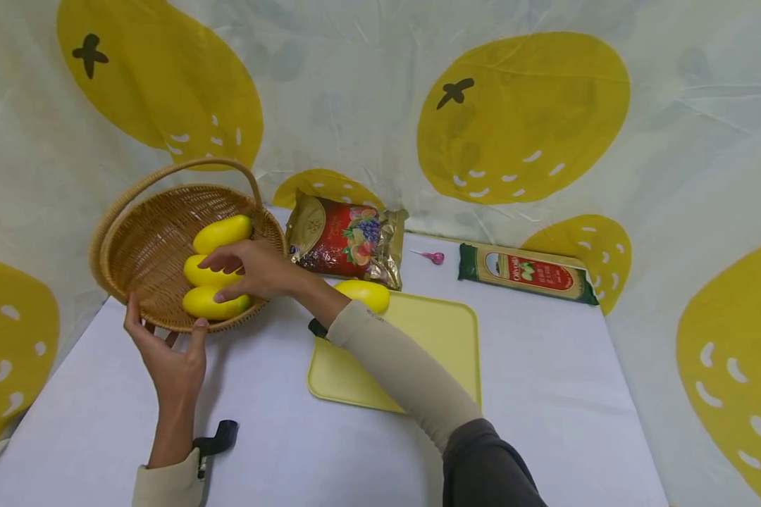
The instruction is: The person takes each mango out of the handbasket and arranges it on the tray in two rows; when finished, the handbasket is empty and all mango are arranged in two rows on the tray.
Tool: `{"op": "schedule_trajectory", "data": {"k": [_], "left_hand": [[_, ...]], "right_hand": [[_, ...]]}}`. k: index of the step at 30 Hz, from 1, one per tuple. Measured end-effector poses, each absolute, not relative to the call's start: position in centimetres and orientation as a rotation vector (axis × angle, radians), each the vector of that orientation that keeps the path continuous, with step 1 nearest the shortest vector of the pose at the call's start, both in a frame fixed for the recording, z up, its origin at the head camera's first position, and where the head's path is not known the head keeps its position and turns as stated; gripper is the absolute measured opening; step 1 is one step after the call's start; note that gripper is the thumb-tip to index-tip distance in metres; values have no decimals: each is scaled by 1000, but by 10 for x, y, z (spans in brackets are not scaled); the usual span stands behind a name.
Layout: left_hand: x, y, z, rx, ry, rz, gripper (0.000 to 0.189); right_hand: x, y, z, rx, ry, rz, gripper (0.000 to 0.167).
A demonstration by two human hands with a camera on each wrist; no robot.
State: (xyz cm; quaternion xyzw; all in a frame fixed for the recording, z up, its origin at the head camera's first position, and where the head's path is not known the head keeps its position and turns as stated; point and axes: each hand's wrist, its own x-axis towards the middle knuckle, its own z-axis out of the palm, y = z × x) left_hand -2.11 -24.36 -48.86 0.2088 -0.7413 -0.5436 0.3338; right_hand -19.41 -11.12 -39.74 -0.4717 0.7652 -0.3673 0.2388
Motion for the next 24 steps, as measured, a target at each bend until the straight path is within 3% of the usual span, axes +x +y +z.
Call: {"op": "schedule_trajectory", "data": {"k": [24], "left_hand": [[-20, -242, -488, 558, -1944, -1415, 99]], "right_hand": [[-189, -153, -403, -1136, 2294, -463, 57]]}}
